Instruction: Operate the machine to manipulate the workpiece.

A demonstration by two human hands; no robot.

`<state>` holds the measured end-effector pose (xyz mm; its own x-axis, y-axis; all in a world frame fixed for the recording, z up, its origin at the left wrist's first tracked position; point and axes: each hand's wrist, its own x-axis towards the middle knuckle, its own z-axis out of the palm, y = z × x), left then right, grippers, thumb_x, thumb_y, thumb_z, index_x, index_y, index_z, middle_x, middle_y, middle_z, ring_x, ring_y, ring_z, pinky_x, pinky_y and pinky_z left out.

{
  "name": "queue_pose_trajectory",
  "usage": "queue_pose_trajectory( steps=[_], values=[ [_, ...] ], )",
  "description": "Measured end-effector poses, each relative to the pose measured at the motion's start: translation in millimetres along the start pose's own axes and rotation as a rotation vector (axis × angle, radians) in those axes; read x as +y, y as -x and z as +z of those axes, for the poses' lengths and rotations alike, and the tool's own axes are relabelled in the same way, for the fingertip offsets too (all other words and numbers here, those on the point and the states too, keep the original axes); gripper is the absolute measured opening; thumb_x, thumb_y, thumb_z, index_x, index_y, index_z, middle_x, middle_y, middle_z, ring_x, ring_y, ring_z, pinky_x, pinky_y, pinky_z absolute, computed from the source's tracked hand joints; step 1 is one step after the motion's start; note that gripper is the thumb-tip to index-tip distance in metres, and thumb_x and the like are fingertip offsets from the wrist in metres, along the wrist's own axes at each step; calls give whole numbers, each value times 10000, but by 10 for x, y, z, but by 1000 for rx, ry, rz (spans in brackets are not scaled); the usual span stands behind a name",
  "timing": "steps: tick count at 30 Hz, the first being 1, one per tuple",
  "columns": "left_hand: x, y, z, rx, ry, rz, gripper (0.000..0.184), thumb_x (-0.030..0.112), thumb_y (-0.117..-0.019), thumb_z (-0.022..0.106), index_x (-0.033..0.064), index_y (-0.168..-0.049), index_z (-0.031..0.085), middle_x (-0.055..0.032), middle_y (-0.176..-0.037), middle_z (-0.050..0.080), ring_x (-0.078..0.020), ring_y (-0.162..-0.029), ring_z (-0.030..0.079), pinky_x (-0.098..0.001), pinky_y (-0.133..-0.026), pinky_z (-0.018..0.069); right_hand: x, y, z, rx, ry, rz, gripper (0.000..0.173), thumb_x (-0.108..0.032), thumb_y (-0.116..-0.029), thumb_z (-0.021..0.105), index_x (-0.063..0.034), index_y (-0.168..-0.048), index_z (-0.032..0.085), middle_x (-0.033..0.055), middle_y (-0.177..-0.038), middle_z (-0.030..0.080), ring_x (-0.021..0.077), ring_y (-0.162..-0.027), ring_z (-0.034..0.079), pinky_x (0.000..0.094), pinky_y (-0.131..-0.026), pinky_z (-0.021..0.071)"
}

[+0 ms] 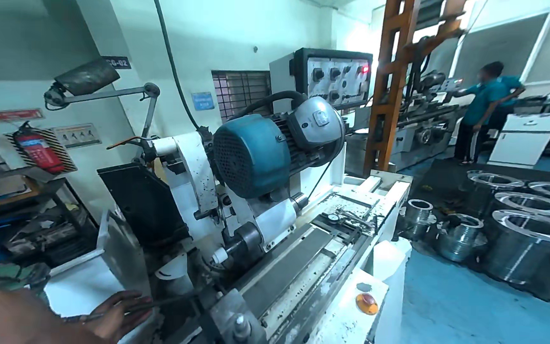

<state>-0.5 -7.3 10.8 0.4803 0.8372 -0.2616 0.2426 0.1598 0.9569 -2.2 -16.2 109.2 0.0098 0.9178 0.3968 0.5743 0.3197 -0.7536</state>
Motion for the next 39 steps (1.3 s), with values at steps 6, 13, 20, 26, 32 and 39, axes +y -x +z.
queue_pose_trajectory(
  steps=[6, 13, 20, 26, 32, 39],
  values=[
    [-274, -442, 242, -12, 82, -31, 187, 18, -1060, 423, -15, -1223, 510, -163, -1046, 674, -191, -755, 692, -296, -631, 579, 625, -253, 256, 117, -6, -31, 529, -183, -860, 779, 61, -1288, 588, 179, -988, 704, 263, -901, 683, 412, -821, 551],
    [1, -352, 391, -24, -3, -130, 211, 91, -1084, 408, -10, -1230, 523, -121, -1053, 646, -115, -756, 626, -242, -642, 529, 362, -34, -129, 42, -72, 81, 530, -155, -920, 765, 81, -1336, 535, 265, -1076, 679, 365, -998, 677, 513, -871, 549],
    [538, 354, 319, -10, -41, -15, 217, -4, -1083, 345, -101, -1179, 514, -175, -961, 609, -142, -706, 579, -229, -648, 492, 66, -208, -202, 13, -57, 79, 569, -165, -931, 760, 67, -1382, 501, 265, -1126, 680, 376, -1039, 677, 513, -885, 548],
    [771, 342, 396, -58, -188, -31, 186, -6, -1067, 378, -83, -1121, 538, -109, -890, 589, -80, -667, 552, -171, -622, 465, -394, 179, -697, 7, -106, 133, 443, -60, -974, 676, 106, -1354, 521, 291, -1171, 654, 355, -1064, 643, 449, -919, 510],
    [1074, 679, 526, 52, -51, -51, 271, 4, -1079, 332, -144, -1158, 545, -192, -973, 609, -139, -730, 580, -200, -708, 489, -333, 58, -768, 53, -99, 150, 358, -89, -980, 677, 121, -1250, 573, 256, -1077, 655, 278, -935, 639, 371, -827, 520],
    [1002, 489, 415, 42, -14, -82, 249, 8, -1064, 333, -108, -1068, 554, -152, -858, 601, -128, -640, 567, -194, -626, 490, -357, -30, -824, -82, -24, 155, 489, -25, -956, 656, 133, -1386, 484, 287, -1245, 632, 325, -1122, 648, 406, -960, 516]
  ],
)
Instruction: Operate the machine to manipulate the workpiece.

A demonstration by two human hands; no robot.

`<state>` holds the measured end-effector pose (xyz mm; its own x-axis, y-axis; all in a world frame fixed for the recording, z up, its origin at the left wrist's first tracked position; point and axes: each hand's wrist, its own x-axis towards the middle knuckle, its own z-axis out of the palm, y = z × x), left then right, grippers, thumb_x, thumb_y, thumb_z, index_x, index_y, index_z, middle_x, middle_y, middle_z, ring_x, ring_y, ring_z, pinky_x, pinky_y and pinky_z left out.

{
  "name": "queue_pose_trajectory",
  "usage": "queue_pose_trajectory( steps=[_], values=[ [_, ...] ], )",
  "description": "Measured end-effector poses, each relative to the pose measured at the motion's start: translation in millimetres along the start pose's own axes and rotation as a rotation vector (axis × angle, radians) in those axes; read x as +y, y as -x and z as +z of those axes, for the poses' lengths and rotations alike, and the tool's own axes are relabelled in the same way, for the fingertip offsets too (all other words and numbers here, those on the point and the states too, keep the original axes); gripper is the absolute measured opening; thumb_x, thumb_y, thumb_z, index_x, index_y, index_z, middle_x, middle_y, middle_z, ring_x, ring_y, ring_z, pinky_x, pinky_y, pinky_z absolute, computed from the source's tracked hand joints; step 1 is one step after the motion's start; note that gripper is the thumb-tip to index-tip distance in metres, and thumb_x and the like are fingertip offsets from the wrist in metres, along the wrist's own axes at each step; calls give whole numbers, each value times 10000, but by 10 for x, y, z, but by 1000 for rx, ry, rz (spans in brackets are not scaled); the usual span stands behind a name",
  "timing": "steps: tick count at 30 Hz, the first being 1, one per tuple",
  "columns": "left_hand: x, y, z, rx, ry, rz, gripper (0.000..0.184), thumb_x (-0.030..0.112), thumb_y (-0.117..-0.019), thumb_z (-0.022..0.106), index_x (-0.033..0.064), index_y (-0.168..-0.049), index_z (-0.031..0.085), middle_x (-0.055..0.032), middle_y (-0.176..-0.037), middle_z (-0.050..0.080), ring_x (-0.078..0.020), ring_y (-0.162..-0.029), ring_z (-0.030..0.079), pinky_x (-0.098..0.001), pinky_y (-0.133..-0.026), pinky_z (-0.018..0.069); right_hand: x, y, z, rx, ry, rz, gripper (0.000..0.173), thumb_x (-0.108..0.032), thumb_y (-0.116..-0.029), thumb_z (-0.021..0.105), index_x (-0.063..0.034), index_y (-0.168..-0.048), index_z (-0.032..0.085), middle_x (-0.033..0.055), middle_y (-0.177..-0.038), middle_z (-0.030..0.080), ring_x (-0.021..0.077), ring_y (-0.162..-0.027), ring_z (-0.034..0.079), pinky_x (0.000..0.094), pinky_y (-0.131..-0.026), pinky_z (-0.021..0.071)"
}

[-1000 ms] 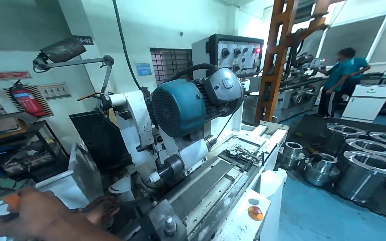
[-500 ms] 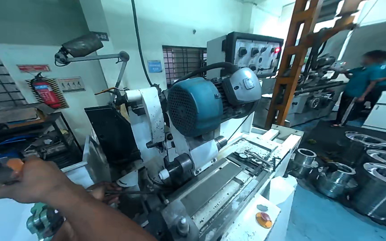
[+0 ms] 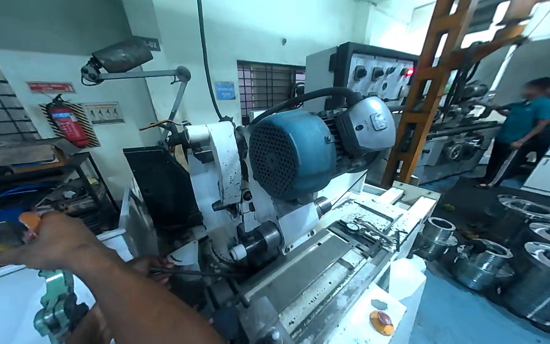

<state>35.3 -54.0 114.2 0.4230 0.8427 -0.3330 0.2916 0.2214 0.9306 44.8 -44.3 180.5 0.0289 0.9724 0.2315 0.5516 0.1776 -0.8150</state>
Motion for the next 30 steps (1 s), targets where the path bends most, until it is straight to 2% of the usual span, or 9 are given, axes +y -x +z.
queue_pose_trajectory(
  steps=[4, 7, 9, 11, 15, 18, 20, 25, 30],
  values=[
    [44, 46, -11, -18, -12, 45, 276, 8, -1078, 293, -136, -1148, 518, -159, -922, 581, -122, -694, 563, -205, -692, 488, -281, 390, -96, 84, 29, 52, 256, -32, -991, 637, 144, -1176, 614, 265, -1100, 670, 270, -983, 632, 333, -860, 493],
    [159, 202, 80, 19, 16, 25, 289, 3, -1090, 286, -155, -1225, 486, -198, -1012, 568, -148, -771, 570, -224, -769, 484, -259, 341, -115, 55, 50, 49, 253, -29, -987, 642, 140, -1174, 626, 266, -1142, 672, 296, -1056, 638, 367, -921, 492],
    [-69, -221, 22, 22, 81, 14, 235, 22, -1089, 334, -101, -1205, 498, -164, -983, 575, -154, -753, 578, -240, -723, 499, -58, 90, 12, 39, 69, 0, 293, -89, -993, 656, 121, -1194, 613, 259, -1166, 663, 310, -1089, 636, 397, -945, 496],
    [-517, -1054, -108, 57, 168, 39, 119, 23, -1040, 467, -20, -1092, 565, -146, -892, 683, -175, -663, 663, -269, -589, 561, 463, -612, 521, 240, 38, -140, 358, -176, -903, 784, 94, -1101, 657, 259, -1028, 690, 355, -966, 683, 483, -841, 557],
    [-707, -1380, -125, 52, 241, 54, 104, 18, -1017, 493, 6, -1054, 589, -139, -900, 721, -190, -667, 695, -280, -560, 572, 655, -1094, 663, 84, 112, -68, 470, -270, -909, 778, 39, -1229, 625, 226, -1143, 681, 349, -1072, 672, 529, -897, 550],
    [-742, -1330, -145, 41, 219, 49, 119, 7, -997, 508, 7, -1034, 621, -135, -903, 730, -174, -670, 686, -257, -554, 548, 481, -650, 579, 140, 101, -81, 415, -231, -953, 732, 60, -1229, 623, 249, -1133, 688, 373, -1053, 682, 527, -871, 558],
    [-714, -1238, -143, 37, 193, 25, 131, 0, -1004, 491, 16, -1040, 616, -122, -914, 719, -158, -677, 661, -243, -560, 516, 226, -200, 324, 22, 95, -45, 405, -154, -1014, 641, 76, -1335, 551, 274, -1266, 636, 386, -1171, 628, 506, -958, 511],
    [-703, -1146, -75, 79, 212, -45, 128, 8, -1027, 475, -1, -1067, 596, -147, -914, 701, -159, -651, 643, -235, -547, 507, 475, -618, 553, 55, 91, -59, 469, -186, -939, 745, 53, -1310, 586, 249, -1224, 662, 372, -1139, 652, 547, -938, 530],
    [-861, -1221, 31, 14, 162, -68, 153, 32, -1055, 432, 1, -1084, 579, -127, -918, 686, -133, -650, 621, -222, -562, 495, 648, -463, 506, 44, 39, 15, 503, -158, -944, 739, 77, -1344, 544, 277, -1236, 646, 388, -1157, 640, 550, -964, 518]
  ],
)
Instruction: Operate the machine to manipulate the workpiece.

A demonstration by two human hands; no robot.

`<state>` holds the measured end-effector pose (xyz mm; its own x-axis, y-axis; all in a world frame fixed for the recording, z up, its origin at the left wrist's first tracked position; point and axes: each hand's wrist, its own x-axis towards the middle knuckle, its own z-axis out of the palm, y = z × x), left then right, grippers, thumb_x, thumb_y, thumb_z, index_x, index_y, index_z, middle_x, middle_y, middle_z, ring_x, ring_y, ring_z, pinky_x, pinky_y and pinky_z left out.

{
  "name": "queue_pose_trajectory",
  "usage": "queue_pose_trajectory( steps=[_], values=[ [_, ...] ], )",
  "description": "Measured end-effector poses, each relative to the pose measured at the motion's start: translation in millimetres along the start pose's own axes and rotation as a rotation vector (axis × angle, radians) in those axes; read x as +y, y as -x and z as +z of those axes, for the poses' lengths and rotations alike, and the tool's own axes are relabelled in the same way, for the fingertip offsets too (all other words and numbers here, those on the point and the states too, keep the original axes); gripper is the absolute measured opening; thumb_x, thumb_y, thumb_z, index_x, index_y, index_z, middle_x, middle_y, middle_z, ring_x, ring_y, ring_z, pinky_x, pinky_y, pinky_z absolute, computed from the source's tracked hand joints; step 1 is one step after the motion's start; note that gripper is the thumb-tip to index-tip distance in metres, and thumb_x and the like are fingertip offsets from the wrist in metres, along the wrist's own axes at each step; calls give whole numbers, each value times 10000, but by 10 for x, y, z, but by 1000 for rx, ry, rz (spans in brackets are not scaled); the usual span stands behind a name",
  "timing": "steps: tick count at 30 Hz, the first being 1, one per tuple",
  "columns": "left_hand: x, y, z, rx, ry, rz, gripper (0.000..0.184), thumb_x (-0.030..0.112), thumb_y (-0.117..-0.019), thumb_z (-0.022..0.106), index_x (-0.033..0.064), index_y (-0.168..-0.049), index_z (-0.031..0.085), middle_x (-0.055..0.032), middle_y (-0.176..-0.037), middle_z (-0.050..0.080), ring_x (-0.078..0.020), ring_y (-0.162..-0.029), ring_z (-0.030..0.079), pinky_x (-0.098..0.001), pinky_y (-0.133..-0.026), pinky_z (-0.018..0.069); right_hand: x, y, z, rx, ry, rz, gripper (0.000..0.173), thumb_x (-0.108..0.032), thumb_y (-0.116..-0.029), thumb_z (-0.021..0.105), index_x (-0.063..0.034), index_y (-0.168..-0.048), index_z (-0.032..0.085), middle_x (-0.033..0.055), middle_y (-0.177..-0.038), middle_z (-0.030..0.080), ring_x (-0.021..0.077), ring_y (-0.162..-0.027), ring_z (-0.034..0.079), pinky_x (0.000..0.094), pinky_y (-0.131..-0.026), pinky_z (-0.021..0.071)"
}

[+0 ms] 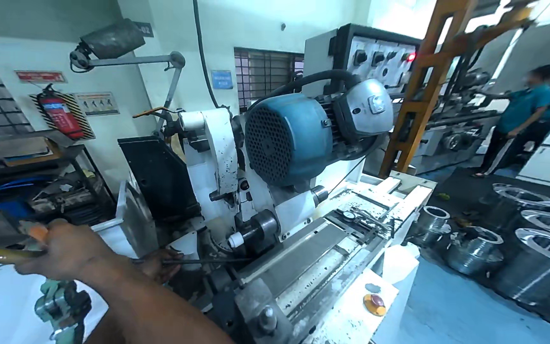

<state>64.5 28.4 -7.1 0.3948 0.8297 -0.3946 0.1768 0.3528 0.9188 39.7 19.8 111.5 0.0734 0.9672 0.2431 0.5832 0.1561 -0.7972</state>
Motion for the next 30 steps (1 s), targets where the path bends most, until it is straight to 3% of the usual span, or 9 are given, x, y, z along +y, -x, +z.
queue_pose_trajectory(
  steps=[8, 10, 12, 15, 18, 21, 24, 27, 30],
  values=[
    [-12, 12, 50, 23, -68, -52, 153, 46, -1049, 457, -2, -1088, 597, -120, -882, 650, -144, -634, 587, -230, -547, 474, 81, 16, -33, 18, -45, -23, 478, -150, -938, 747, 92, -1309, 568, 281, -1183, 659, 389, -1121, 647, 544, -954, 519],
    [-43, -120, -70, 11, -108, -15, 159, 53, -1026, 483, 10, -1106, 614, -122, -915, 688, -154, -664, 640, -232, -549, 508, 18, -23, -69, 11, -34, -21, 471, -168, -951, 736, 90, -1305, 564, 275, -1186, 658, 382, -1117, 649, 540, -944, 527],
    [10, -48, -245, -113, -217, 8, 233, 71, -1057, 423, 43, -1263, 527, -92, -1072, 634, -133, -834, 645, -232, -709, 538, -84, 3, -133, 23, -60, -24, 465, -161, -957, 726, 97, -1309, 564, 281, -1193, 656, 379, -1117, 652, 532, -943, 528],
    [21, -5, -208, -67, -237, 85, 203, 47, -1027, 440, 9, -1185, 562, -109, -994, 625, -137, -755, 579, -248, -674, 474, -372, 400, -380, -2, -77, 12, 417, -95, -994, 659, 103, -1339, 534, 296, -1226, 641, 372, -1126, 640, 487, -952, 510],
    [-182, -210, -281, -144, -218, 144, 275, 24, -1010, 441, -11, -1267, 534, -124, -1067, 656, -131, -799, 624, -235, -668, 494, -301, 407, -361, -18, -92, 69, 445, -91, -990, 665, 95, -1367, 520, 299, -1268, 625, 384, -1171, 619, 498, -979, 494],
    [-275, -395, -138, -67, -136, 64, 201, 29, -981, 507, 12, -1172, 569, -111, -975, 662, -162, -760, 642, -264, -620, 520, 140, -39, -69, 3, -67, 36, 521, -186, -942, 747, 84, -1337, 541, 286, -1195, 656, 393, -1122, 651, 545, -949, 531],
    [-175, -191, 49, -63, -17, 28, 184, 32, -1013, 483, -24, -1166, 567, -146, -1013, 632, -187, -812, 608, -285, -712, 498, 202, -7, -56, 8, -62, 40, 518, -186, -944, 749, 75, -1338, 536, 286, -1184, 656, 394, -1111, 651, 547, -938, 527],
    [-121, -168, 81, -22, 2, -29, 133, 29, -1035, 456, 18, -1002, 584, -109, -869, 668, -144, -671, 614, -228, -579, 496, 139, 83, -53, 9, -53, 58, 517, -177, -951, 739, 63, -1356, 526, 282, -1183, 657, 391, -1106, 653, 540, -933, 528],
    [-126, -187, 46, -10, 16, -33, 143, 34, -1043, 447, 14, -1009, 585, -97, -810, 673, -119, -590, 598, -211, -503, 470, 114, 59, -12, 1, -22, 56, 556, -183, -949, 742, 55, -1389, 499, 277, -1192, 660, 390, -1118, 659, 547, -934, 536]
  ],
)
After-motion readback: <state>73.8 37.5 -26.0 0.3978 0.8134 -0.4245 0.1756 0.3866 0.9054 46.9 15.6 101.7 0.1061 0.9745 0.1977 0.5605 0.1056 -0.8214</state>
